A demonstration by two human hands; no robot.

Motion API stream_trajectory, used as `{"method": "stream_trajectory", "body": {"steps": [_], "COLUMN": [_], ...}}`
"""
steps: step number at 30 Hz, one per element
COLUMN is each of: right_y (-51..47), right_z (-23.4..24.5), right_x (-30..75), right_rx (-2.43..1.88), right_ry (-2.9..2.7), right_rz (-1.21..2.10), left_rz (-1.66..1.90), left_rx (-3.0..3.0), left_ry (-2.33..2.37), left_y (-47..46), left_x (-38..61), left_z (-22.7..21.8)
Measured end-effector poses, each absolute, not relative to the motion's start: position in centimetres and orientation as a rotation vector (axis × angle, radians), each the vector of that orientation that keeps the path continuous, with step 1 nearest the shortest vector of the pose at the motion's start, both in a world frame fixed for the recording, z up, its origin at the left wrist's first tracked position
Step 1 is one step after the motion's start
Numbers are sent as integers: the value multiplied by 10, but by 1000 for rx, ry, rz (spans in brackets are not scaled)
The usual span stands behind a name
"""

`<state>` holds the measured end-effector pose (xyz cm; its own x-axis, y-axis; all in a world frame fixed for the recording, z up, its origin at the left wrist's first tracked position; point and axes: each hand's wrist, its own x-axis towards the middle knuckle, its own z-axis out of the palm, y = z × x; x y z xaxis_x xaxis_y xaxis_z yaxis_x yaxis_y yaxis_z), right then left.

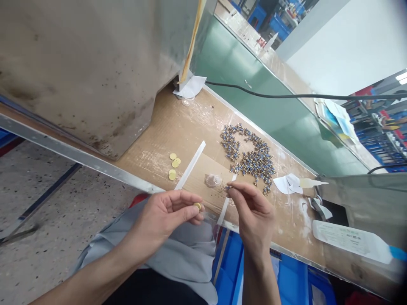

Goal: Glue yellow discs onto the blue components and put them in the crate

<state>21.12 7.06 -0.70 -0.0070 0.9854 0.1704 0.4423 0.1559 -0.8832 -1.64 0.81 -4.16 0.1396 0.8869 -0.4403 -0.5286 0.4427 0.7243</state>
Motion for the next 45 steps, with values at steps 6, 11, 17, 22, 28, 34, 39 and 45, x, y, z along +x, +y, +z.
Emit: {"method": "stream_trajectory", "body": {"steps": [6,11,17,22,28,34,39,45], "right_y": [80,80,79,79,78,77,79,80], "right_z": [-14,-15,-12,-12,-14,-13,-13,-17], "right_x": [203,195,188,185,185,184,183,185], "right_rx": [-1370,-1368,-1364,-1369,-1378,-1309,-1281,-1292], "right_ry": [-1683,-1777,-1862,-1887,-1909,-1965,-1983,-1970], "right_rz": [617,470,296,226,220,167,106,116], "left_rz": [1222,1222,1198,1189,1185,1198,1202,1208], "left_rx": [434,465,460,447,460,455,448,457], "left_ry": [1024,1029,1030,1021,1022,1006,1005,1007], "left_y": [16,15,15,14,15,14,14,15], "left_x": [-18,-16,-17,-18,-19,-18,-17,-17], "left_z": [-44,-45,-46,-48,-47,-47,-49,-50]}}
